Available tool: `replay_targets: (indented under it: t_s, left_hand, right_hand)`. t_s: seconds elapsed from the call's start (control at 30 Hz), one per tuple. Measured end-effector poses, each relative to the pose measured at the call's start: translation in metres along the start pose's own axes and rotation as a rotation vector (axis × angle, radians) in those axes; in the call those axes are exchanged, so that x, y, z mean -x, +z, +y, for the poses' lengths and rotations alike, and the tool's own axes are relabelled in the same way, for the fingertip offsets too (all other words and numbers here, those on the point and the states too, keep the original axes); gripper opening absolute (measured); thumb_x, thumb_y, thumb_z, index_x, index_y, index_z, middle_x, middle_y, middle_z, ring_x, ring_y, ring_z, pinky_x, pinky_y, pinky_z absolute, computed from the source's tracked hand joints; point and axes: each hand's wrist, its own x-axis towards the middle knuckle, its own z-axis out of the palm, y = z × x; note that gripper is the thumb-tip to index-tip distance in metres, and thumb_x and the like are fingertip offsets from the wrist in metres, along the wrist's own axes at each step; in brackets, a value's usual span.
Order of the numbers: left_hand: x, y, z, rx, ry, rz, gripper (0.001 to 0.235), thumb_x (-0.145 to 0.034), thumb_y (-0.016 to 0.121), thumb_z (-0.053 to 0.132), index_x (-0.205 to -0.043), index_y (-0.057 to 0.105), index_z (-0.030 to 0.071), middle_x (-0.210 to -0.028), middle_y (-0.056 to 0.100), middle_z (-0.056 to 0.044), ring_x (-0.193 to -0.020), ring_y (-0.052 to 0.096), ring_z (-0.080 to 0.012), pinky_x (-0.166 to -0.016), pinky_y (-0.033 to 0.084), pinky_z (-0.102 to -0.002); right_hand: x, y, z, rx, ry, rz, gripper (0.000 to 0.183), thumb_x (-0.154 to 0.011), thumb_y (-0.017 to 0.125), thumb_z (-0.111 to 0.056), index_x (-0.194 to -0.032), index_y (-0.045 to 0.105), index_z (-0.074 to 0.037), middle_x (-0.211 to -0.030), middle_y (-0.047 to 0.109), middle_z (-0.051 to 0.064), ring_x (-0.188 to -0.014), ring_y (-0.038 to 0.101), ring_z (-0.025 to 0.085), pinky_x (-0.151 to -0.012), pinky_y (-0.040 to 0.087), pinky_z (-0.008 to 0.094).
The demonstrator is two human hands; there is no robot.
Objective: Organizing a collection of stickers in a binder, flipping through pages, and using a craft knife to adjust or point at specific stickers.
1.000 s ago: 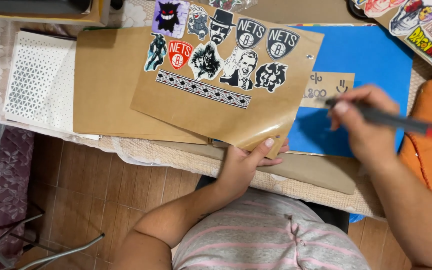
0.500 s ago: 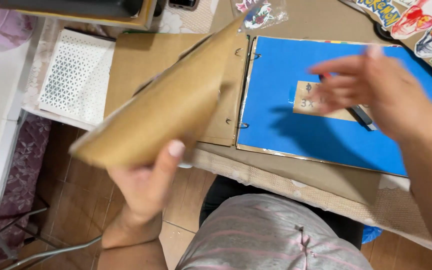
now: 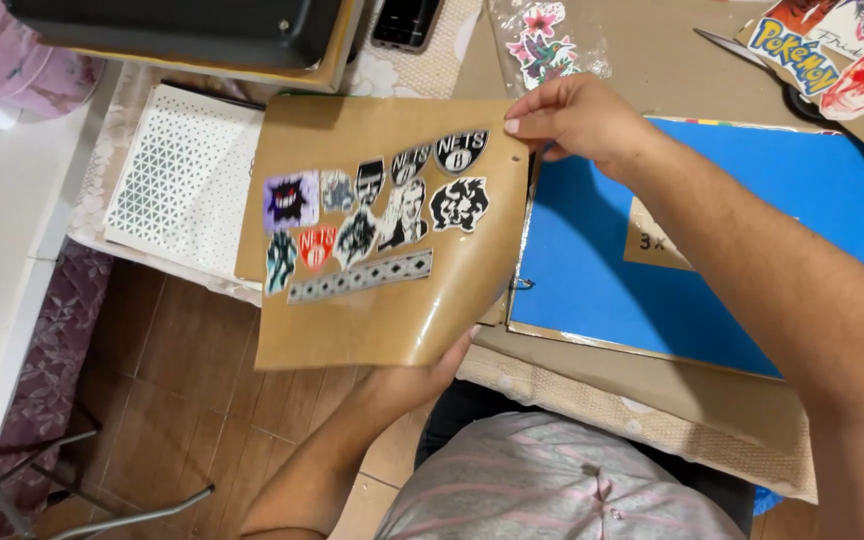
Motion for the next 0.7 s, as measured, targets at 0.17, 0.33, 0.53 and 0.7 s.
replay_targets:
  t_s: [0.17,0.33,0.53,0.7]
  left_hand:
    - [-0.016,0.013,0.011,0.14,0.2,0.617,0.047,-0.09,0.075,0.031,-0.129,0.063,0.008,-0.131,0.066,-0.005,-0.127,0.061,-0.0175,-0.112,0.046,-0.03]
    - [-0.024,0.005,0.042,0.446,0.04,0.531,0.045,-0.089,0.072,0.027,-0.129,0.062,0.01,-0.13,0.066,-0.005,-0.126,0.06,-0.0211,-0.113,0.044,-0.034]
    - [-0.021,-0.005,0.057,0.622,-0.178,0.35,0.056,-0.084,0.07,0.036,-0.134,0.058,0.014,-0.138,0.063,-0.003,-0.132,0.057,-0.0187,-0.115,0.041,-0.034]
    - [-0.009,-0.001,0.045,0.732,-0.523,0.092,0.029,-0.083,0.072,0.04,-0.085,0.076,0.012,-0.085,0.076,0.001,-0.087,0.073,-0.0099,-0.091,0.059,-0.027]
  right_hand:
    - [-0.014,-0.013,-0.005,0.19,-0.047,-0.053,0.028,-0.088,0.076,-0.014,-0.115,0.072,-0.017,-0.098,0.075,-0.001,-0.091,0.065,0.009,-0.072,0.046,0.027]
    - [-0.03,-0.02,-0.011,0.22,-0.152,-0.218,0.049,-0.083,0.076,-0.004,-0.131,0.063,-0.005,-0.087,0.069,0.003,-0.087,0.068,0.015,-0.085,0.054,0.028]
    - [-0.03,-0.028,-0.017,0.355,-0.01,-0.331,0.024,-0.086,0.078,-0.017,-0.109,0.073,-0.012,-0.079,0.07,0.002,-0.072,0.053,0.011,-0.063,0.037,0.028]
    - [-0.024,-0.017,-0.008,0.253,0.064,-0.316,0.016,-0.09,0.073,-0.01,-0.104,0.066,-0.014,-0.084,0.072,0.002,-0.073,0.063,0.009,-0.058,0.038,0.024]
